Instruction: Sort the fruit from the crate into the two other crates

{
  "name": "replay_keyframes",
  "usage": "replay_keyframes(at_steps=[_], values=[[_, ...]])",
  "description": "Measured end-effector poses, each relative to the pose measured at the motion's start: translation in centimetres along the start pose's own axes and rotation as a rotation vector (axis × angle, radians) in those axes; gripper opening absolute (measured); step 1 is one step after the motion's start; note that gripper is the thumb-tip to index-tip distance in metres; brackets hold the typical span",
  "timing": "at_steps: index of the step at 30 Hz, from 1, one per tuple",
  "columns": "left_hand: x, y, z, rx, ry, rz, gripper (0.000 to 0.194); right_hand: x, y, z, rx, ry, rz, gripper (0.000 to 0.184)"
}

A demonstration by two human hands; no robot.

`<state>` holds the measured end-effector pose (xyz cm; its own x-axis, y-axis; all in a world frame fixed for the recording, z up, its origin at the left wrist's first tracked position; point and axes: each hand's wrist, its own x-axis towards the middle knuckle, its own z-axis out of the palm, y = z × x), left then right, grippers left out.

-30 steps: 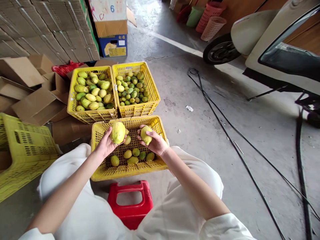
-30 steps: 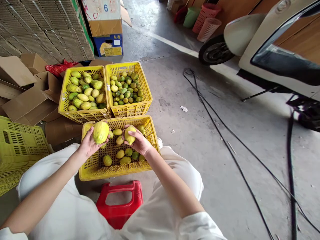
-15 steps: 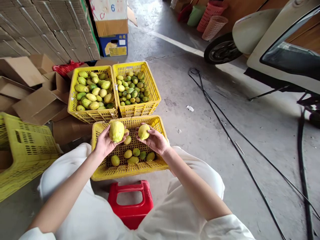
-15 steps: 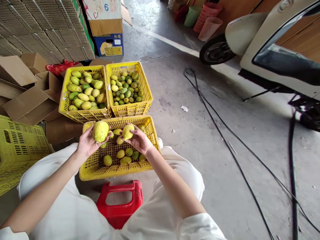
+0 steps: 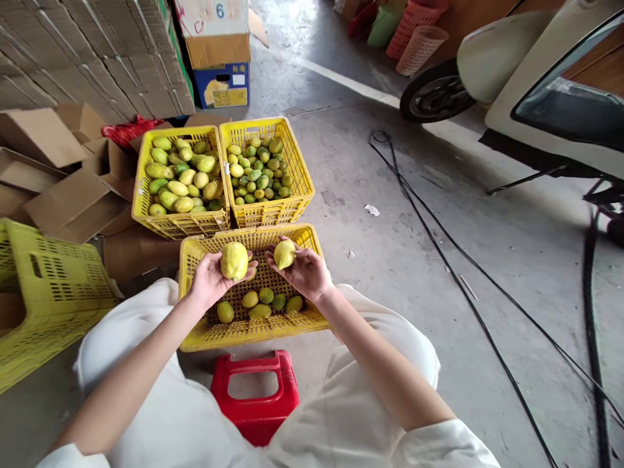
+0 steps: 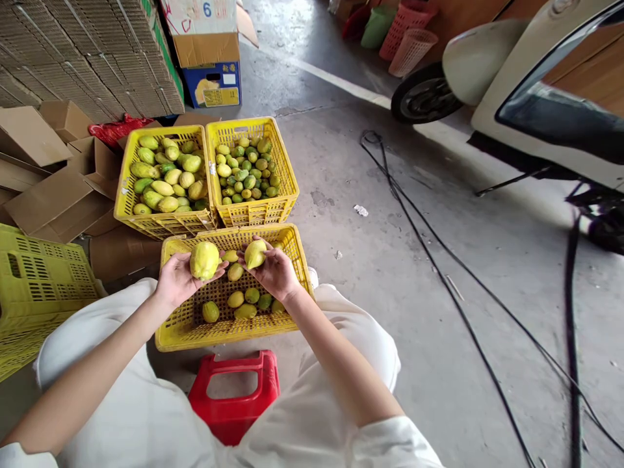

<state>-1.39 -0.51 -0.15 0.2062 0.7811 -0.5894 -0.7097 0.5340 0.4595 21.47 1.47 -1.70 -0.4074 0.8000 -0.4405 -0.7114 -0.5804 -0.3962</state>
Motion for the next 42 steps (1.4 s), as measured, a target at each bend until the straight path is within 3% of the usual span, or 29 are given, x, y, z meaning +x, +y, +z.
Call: replay_keyframes(at_steps=[4,11,16,24,33,39,42], values=[[0.2,-0.2,-0.2,0.072,-0.002,0.032,0.054,-0.1,0.3,0.0,-0.086,-0.012,-0.009,0.045],[0.2,-0.1,0.0,0.116,0.093,0.006,0.034,0.3,0.2,-0.5,-0.019,-0.020,0.049,0.022],[0.0,0.7,0.2,0.011,0.095,-0.004,0.042,0.1,-0.4,-0.2,0.074,0.059,0.044,0.029],[-0.2,0.4,0.0,0.025,-0.052,0.043,0.056,0.0,0.0,0.0,0.064,0.030,0.014,0.041],[0.4,0.0,-0.8,0.136,0.005,0.141,0.059,0.0,0.5,0.0,-0.038,0.077,-0.045,0.043],[0.0,0.6,-0.2,0.084,0.016,0.106,0.035,-0.2,-0.1,0.1,-0.015,-0.001,-0.022,0.038],[-0.1,0.7,0.0,0.054,-0.020,0.104,0.033,-0.2,0.0,0.2,-0.055,-0.042,-0.044,0.042]])
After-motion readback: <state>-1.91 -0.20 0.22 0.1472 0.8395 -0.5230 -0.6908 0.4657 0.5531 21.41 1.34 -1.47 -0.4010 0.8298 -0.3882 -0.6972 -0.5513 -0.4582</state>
